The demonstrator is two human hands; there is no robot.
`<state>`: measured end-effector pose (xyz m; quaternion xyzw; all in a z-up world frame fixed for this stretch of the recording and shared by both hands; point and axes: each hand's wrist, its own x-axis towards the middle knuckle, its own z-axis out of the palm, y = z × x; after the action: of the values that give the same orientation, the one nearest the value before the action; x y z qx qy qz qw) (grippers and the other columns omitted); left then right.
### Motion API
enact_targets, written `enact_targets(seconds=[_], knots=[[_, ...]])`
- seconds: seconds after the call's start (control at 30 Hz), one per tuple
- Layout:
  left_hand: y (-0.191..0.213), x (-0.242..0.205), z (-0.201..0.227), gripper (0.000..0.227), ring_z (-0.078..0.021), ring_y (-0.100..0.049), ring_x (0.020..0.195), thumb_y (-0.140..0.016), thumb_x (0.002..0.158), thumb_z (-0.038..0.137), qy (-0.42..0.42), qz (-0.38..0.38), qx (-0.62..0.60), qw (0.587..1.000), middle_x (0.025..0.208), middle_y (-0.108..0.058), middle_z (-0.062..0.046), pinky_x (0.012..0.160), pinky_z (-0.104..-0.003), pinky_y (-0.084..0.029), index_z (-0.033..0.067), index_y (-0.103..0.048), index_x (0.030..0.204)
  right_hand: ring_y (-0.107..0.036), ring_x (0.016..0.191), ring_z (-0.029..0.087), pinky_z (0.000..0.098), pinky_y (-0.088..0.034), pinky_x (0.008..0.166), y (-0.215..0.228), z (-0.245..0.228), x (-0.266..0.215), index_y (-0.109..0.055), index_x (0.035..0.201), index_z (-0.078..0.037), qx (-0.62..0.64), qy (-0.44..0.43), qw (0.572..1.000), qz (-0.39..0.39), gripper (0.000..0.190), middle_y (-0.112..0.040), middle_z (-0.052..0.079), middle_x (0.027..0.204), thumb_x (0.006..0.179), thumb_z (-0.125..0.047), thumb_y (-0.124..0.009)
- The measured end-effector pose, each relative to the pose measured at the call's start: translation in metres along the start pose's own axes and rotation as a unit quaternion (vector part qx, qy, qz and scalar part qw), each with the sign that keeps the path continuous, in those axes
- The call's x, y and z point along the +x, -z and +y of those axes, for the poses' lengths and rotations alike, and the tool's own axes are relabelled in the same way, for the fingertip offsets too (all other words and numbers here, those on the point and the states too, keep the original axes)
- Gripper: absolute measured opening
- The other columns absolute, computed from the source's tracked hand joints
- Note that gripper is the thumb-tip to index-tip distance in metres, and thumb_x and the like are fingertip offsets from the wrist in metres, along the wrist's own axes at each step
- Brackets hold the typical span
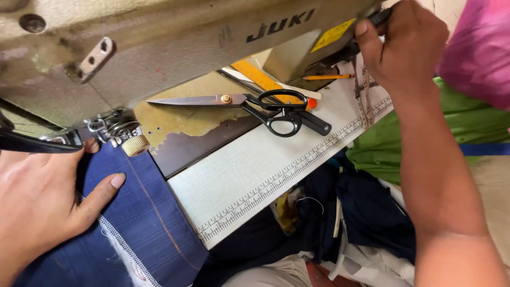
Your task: Marking fabric with a ruler and pen before sewing it with an industrial sewing machine to reinforce seams.
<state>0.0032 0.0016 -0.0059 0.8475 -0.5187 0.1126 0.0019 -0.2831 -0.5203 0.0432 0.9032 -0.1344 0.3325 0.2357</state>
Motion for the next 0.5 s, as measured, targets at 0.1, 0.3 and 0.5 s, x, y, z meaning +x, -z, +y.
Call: enact_targets(seconds=[0.1,0.3,0.5], knots=[[-0.008,-0.005,-0.001,0.058,-0.0292,-0.074,0.108,-0.061,0.091,0.061,0.005,0.034,-0.081,0.996,0.110,-0.074,-0.007,0.094,-0.041,-0.055,0.0109,-0.065,0.120,-0.036,0.053,0.015,0.0390,-0.021,0.053,0.022,-0.029,0.020,-0.047,0.068,-0.010,0.275,-0.202,0.931,-0.130,0.069,-0.038,0.001,0.059,0.128,-0.044,-0.041],[-0.001,-0.006,0.002,0.055,-0.0400,-0.071,0.109,-0.076,0.092,0.047,-0.052,0.139,-0.124,0.981,0.115,-0.073,-0.017,0.101,-0.047,-0.054,0.0009,-0.072,0.122,-0.056,0.082,0.028,0.0413,-0.037,0.059,0.013,-0.014,0.015,-0.060,0.098,-0.007,-0.059,0.049,0.997,0.017,0.044,-0.056,0.010,0.091,0.117,-0.046,-0.068],[-0.027,-0.014,-0.004,0.053,-0.0330,-0.066,0.081,-0.076,0.087,0.048,0.014,0.058,-0.158,0.986,0.060,-0.055,-0.003,0.103,-0.047,-0.049,0.0084,-0.066,0.121,-0.051,0.053,0.031,0.0480,-0.028,0.050,0.000,-0.031,0.011,-0.050,0.071,-0.004,0.114,-0.112,0.986,-0.049,0.067,-0.048,0.011,0.059,0.124,-0.043,-0.039]])
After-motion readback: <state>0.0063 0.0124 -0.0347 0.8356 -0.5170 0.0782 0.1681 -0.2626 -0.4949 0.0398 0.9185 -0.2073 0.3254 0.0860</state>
